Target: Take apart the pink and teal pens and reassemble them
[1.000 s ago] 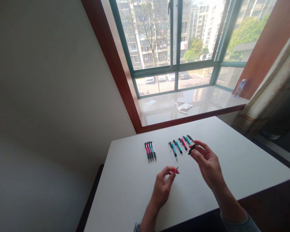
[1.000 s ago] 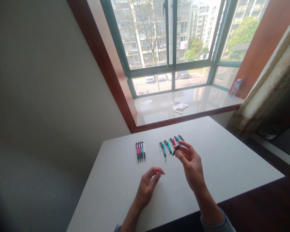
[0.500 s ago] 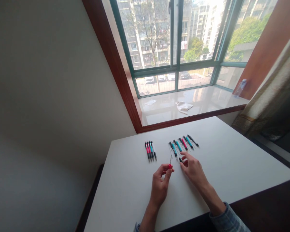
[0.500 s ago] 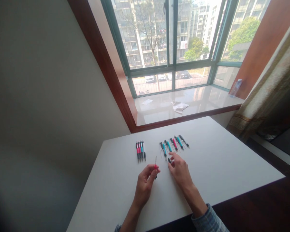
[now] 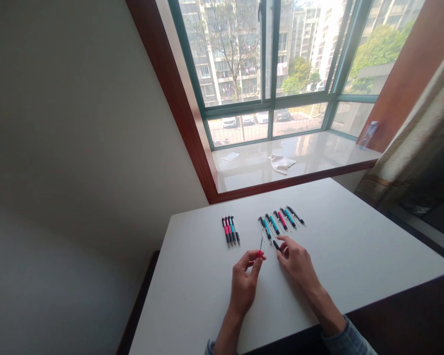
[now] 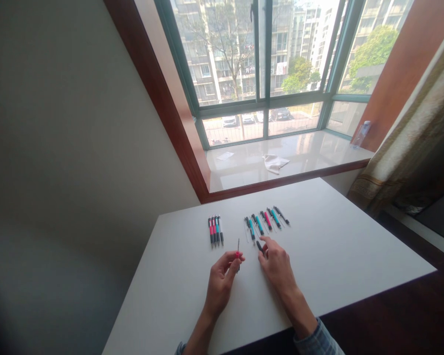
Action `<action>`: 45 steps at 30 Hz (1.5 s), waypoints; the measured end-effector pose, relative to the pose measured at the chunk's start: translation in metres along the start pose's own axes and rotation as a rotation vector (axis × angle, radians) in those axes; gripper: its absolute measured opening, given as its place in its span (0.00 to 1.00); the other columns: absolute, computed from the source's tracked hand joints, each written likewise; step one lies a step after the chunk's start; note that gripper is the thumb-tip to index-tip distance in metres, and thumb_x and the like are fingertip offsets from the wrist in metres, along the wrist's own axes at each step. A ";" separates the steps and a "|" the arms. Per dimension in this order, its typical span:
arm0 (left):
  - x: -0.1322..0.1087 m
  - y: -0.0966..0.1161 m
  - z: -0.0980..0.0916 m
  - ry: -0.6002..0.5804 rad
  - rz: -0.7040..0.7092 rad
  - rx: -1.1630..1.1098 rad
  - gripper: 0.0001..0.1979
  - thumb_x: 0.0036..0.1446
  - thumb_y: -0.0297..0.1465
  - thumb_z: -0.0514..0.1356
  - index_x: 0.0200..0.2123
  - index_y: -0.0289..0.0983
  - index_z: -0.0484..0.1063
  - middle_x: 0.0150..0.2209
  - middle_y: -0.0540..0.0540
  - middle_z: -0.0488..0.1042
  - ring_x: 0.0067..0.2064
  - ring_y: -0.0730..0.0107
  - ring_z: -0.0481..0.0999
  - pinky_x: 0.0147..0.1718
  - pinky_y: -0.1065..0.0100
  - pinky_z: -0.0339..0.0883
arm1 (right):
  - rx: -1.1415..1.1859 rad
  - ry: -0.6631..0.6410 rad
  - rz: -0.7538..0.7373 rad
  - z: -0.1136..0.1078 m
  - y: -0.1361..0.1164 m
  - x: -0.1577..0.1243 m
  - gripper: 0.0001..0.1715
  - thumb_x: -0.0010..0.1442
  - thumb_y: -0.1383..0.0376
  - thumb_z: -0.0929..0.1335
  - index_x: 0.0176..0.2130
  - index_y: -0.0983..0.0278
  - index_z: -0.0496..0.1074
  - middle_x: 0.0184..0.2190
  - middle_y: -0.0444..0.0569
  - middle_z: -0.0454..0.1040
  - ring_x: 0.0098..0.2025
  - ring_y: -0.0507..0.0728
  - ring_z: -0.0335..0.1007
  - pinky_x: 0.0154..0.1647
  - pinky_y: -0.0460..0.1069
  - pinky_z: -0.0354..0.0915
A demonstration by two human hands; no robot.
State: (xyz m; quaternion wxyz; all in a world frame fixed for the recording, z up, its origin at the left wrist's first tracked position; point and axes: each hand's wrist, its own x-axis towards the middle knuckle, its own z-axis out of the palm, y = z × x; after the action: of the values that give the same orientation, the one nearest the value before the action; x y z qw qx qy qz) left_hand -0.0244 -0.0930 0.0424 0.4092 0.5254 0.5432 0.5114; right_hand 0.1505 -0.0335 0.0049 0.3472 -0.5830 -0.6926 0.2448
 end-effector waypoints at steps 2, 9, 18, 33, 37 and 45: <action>0.000 -0.001 0.000 0.001 -0.003 0.000 0.15 0.65 0.41 0.61 0.43 0.36 0.79 0.39 0.41 0.81 0.42 0.59 0.79 0.45 0.61 0.71 | -0.004 0.006 -0.003 0.001 0.000 0.000 0.23 0.59 0.65 0.66 0.54 0.60 0.73 0.34 0.46 0.78 0.29 0.56 0.73 0.36 0.50 0.66; 0.001 0.001 -0.001 -0.004 -0.004 0.003 0.14 0.65 0.41 0.61 0.43 0.36 0.79 0.39 0.41 0.81 0.42 0.59 0.79 0.45 0.62 0.71 | -0.016 0.008 -0.029 0.001 -0.002 -0.003 0.22 0.60 0.66 0.66 0.54 0.59 0.73 0.34 0.46 0.78 0.32 0.57 0.75 0.37 0.50 0.67; 0.003 -0.003 -0.001 0.010 0.000 0.011 0.14 0.65 0.40 0.62 0.43 0.36 0.79 0.41 0.41 0.81 0.45 0.58 0.80 0.47 0.61 0.71 | 0.092 0.038 -0.039 -0.008 -0.004 -0.004 0.18 0.64 0.59 0.68 0.52 0.61 0.75 0.38 0.49 0.79 0.32 0.57 0.74 0.37 0.51 0.69; 0.002 0.003 -0.001 -0.065 0.099 0.064 0.11 0.64 0.38 0.64 0.43 0.38 0.81 0.40 0.44 0.82 0.42 0.60 0.78 0.46 0.62 0.69 | 0.732 -0.114 -0.023 -0.010 -0.045 -0.021 0.14 0.62 0.53 0.73 0.37 0.62 0.81 0.37 0.52 0.80 0.39 0.59 0.75 0.44 0.53 0.73; 0.000 0.004 -0.001 -0.078 0.088 0.100 0.11 0.66 0.39 0.61 0.42 0.38 0.80 0.40 0.44 0.81 0.42 0.61 0.76 0.46 0.63 0.68 | 0.818 -0.044 0.057 -0.018 -0.051 -0.022 0.15 0.61 0.53 0.74 0.36 0.63 0.80 0.39 0.52 0.80 0.43 0.60 0.77 0.47 0.53 0.73; -0.002 0.002 -0.002 0.023 0.020 0.097 0.16 0.69 0.41 0.54 0.40 0.37 0.75 0.32 0.48 0.72 0.32 0.68 0.68 0.34 0.69 0.64 | 0.689 0.097 0.095 -0.051 -0.055 -0.021 0.19 0.62 0.51 0.72 0.39 0.63 0.80 0.41 0.55 0.82 0.42 0.62 0.79 0.45 0.54 0.75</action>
State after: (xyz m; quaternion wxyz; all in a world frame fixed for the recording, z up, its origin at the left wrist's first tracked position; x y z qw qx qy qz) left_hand -0.0259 -0.0958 0.0443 0.3718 0.5440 0.5667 0.4946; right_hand 0.1556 -0.0682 0.0746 0.5442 -0.4741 -0.5242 0.4520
